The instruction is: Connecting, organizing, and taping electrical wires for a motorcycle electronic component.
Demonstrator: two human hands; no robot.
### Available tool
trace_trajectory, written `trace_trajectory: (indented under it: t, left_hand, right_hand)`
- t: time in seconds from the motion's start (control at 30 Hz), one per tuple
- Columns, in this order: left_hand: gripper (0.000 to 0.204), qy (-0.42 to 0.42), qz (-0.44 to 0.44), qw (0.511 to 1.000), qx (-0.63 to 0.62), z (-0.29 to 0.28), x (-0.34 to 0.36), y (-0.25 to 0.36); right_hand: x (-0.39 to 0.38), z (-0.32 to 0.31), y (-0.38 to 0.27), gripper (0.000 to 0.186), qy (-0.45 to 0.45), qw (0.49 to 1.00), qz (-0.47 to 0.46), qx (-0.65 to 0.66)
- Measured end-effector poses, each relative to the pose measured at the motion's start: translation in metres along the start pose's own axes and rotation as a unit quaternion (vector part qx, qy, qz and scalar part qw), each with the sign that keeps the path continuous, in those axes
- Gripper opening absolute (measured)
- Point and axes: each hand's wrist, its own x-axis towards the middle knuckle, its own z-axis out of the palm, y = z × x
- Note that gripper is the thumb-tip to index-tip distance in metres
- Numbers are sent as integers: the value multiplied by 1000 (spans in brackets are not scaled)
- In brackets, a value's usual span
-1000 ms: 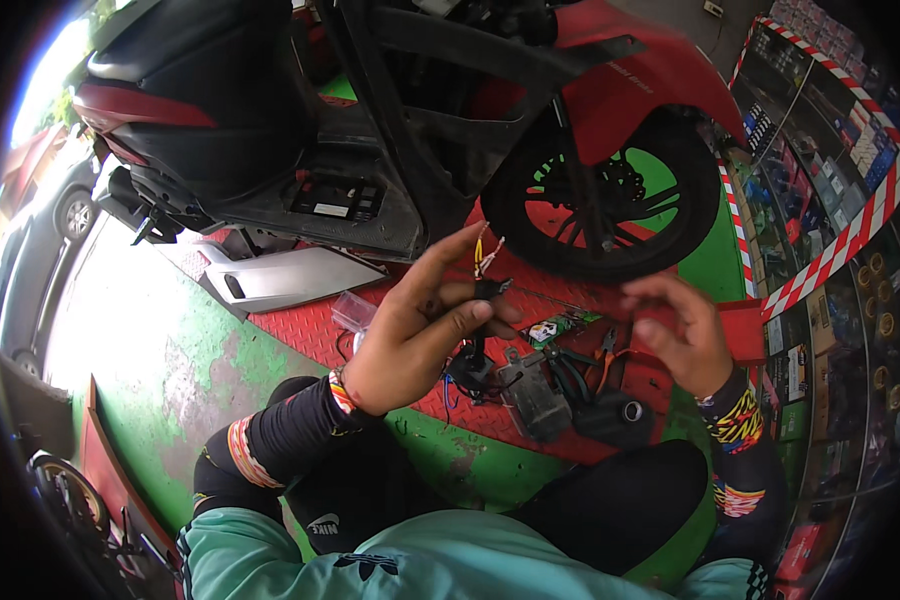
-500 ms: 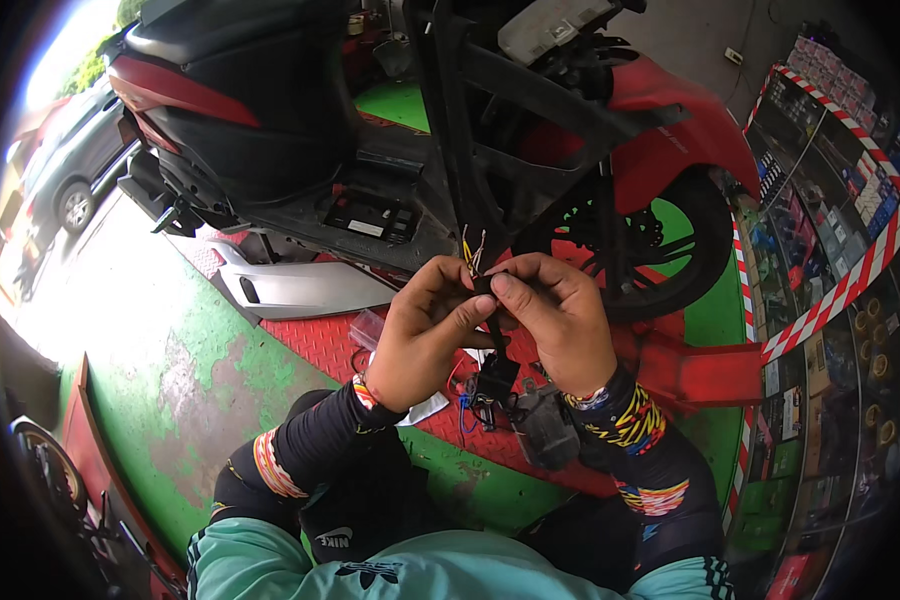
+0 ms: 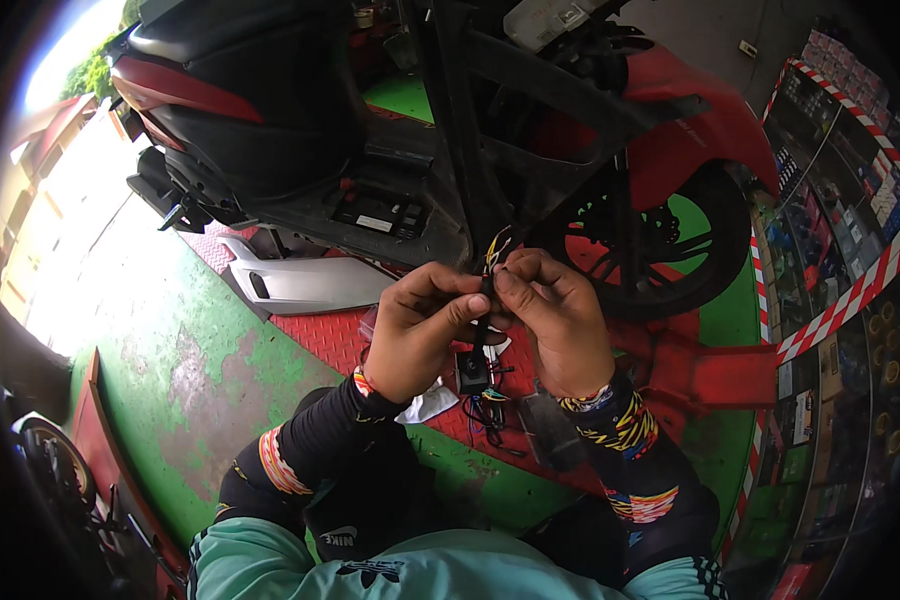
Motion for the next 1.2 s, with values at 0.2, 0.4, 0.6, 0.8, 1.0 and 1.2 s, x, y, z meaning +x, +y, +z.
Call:
trace_trajectory:
  t: [0.2, 0.4, 0.6, 0.8, 1.0, 1.2]
  left_hand:
    - [18, 6, 27, 1000, 8, -1, -2, -1]
    - [21, -19, 36, 999, 1, 1, -4, 2]
    - [26, 13, 71, 996, 53, 4, -4, -3]
    - [21, 54, 42, 989, 134, -3, -8, -3]
    - [30, 22, 38, 986, 163, -1, -8, 3]
    - [34, 9, -7, 985, 170, 4, -10, 7]
  right_hand:
    - [-5, 6, 0, 13, -13, 987, 110, 119]
    - [-1, 1, 7, 10, -38, 983, 92, 152]
    - [1, -2, 15, 6, -55, 990, 24, 127]
    - [5, -14, 23, 6, -122, 967, 66, 213]
    - [2, -11, 28, 14, -149, 925, 180, 299]
    - [5, -25, 33, 18, -155, 937, 170, 264]
